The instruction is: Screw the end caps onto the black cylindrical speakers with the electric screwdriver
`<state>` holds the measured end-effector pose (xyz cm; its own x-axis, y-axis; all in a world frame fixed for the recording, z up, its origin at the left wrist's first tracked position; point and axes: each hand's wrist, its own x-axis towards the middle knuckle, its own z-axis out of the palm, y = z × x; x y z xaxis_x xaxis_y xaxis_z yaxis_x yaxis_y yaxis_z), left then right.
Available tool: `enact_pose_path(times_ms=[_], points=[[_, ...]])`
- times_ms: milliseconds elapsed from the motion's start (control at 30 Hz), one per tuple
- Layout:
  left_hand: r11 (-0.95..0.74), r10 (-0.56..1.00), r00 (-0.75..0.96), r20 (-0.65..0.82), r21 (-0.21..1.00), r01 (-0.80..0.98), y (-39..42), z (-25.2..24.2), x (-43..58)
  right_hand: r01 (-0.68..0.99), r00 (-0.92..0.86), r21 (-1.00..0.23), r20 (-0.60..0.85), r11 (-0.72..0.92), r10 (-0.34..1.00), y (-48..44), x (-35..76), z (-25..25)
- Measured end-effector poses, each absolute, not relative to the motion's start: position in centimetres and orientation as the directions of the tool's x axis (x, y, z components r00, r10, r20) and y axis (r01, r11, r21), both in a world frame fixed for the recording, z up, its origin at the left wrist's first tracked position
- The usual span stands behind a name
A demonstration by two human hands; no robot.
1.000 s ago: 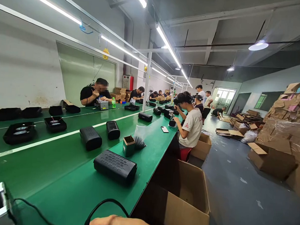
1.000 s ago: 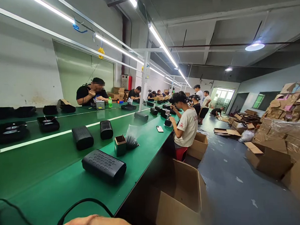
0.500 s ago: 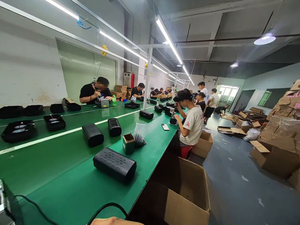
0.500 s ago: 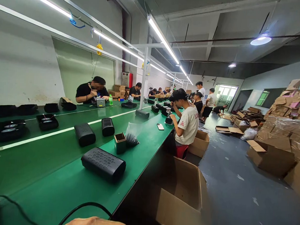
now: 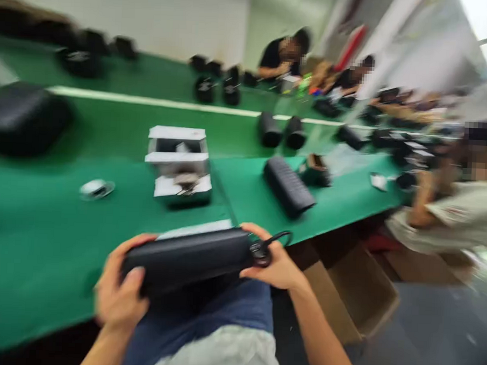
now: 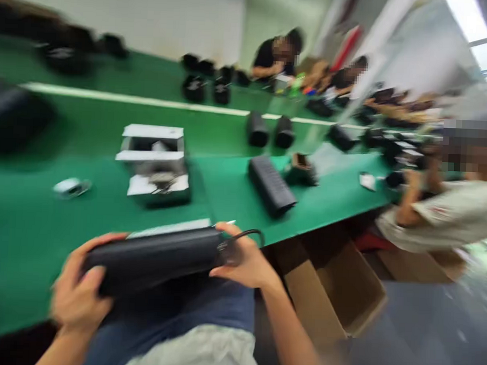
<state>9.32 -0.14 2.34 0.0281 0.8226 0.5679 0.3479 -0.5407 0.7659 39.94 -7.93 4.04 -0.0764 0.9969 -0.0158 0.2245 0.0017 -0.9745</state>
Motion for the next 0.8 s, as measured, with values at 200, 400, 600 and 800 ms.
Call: enact_pose_path(times_ms=[200, 400, 600, 800], points=[[-0.429, 0.877, -0.096, 0.470, 0.858, 0.282, -2.1, -0.7, 8.1, 0.078, -0.181, -0.993, -0.098, -0.085, 0.978, -7.6, 42.2, 2.7], [-0.440, 0.881, -0.064, 0.468, 0.862, 0.253, -2.4, 0.2, 8.6, 0.223, -0.239, -0.973, -0.115, -0.061, 0.964, -7.5, 43.1, 3.9], [-0.555, 0.832, 0.226, 0.507, 0.768, 0.319, -2.3, 1.0, 6.0, 0.334, -0.238, -0.942, -0.116, -0.031, 0.964, -7.2, 43.8, 4.4], [-0.587, 0.765, 0.613, 0.197, 0.606, 0.538, -0.9, 7.5, 3.4, 0.396, -0.228, -0.917, -0.135, -0.034, 0.964, -7.4, 43.8, 5.1]])
